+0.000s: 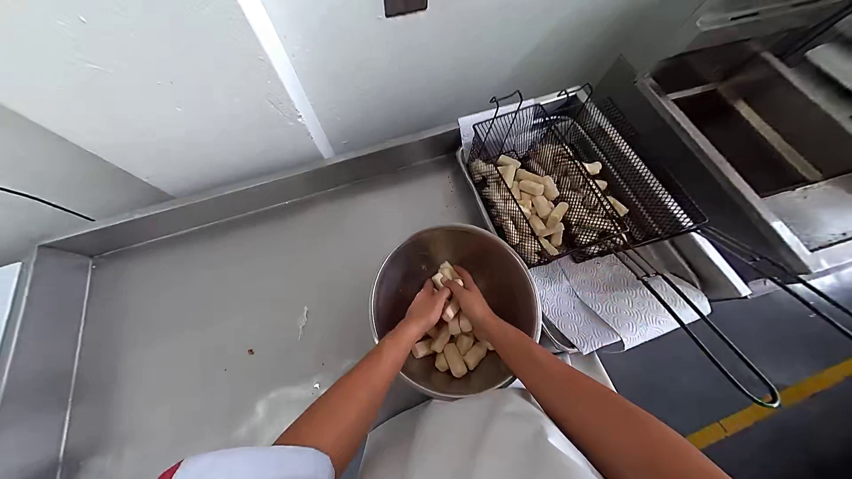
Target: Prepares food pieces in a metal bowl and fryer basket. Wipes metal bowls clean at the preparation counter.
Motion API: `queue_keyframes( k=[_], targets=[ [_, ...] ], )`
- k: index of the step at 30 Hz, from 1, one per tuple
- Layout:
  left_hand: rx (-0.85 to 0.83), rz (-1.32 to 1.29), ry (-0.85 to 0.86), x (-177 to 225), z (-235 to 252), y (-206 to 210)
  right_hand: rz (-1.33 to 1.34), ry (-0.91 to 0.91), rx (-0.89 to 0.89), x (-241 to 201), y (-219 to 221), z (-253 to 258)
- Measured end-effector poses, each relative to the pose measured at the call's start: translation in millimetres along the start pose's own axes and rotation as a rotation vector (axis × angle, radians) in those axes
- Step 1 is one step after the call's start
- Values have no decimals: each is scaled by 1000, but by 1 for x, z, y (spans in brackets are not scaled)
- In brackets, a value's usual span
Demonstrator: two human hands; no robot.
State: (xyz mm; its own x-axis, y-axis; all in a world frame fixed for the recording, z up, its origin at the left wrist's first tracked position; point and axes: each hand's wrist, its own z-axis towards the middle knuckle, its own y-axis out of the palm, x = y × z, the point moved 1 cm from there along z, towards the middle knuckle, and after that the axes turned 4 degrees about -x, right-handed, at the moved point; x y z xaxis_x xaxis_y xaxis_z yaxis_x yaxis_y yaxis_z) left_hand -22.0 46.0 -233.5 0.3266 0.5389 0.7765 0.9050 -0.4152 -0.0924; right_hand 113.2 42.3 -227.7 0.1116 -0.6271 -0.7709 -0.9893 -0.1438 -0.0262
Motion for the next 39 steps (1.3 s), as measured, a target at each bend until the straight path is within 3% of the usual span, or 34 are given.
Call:
queue_keyframes(
  k=[5,8,11,15,19,22,26,31,36,39],
  targets=[
    [111,134,218,26,-23,-12,176,-187,-67,-22,-11,-6],
    [105,-110,315,55,-40,-25,342,-302,-15,-38,-12,-21],
    [92,-369,336,72,-48,-42,499,-222,63,-49,-11,-25],
    [105,-372,291,76,-49,-51,658,-166,-26,-60,-11,-24],
    [91,-383,332,76,-52,-40,513,-336,-231,-97,-23,-40],
    [76,-190,460,109,-71,-22,358,-415,-287,-125,-37,-57],
    [-19,95,617,184,-73,6,-20,-553,-55,-178,-105,-106],
    [-293,185,570,297,-22,58,-356,-517,458,-230,-237,-138],
    [-321,155,334,356,74,113,-306,-268,483,-221,-305,-86],
    [-251,62,242,367,108,121,-313,-253,570,-210,-321,-69]
  ],
)
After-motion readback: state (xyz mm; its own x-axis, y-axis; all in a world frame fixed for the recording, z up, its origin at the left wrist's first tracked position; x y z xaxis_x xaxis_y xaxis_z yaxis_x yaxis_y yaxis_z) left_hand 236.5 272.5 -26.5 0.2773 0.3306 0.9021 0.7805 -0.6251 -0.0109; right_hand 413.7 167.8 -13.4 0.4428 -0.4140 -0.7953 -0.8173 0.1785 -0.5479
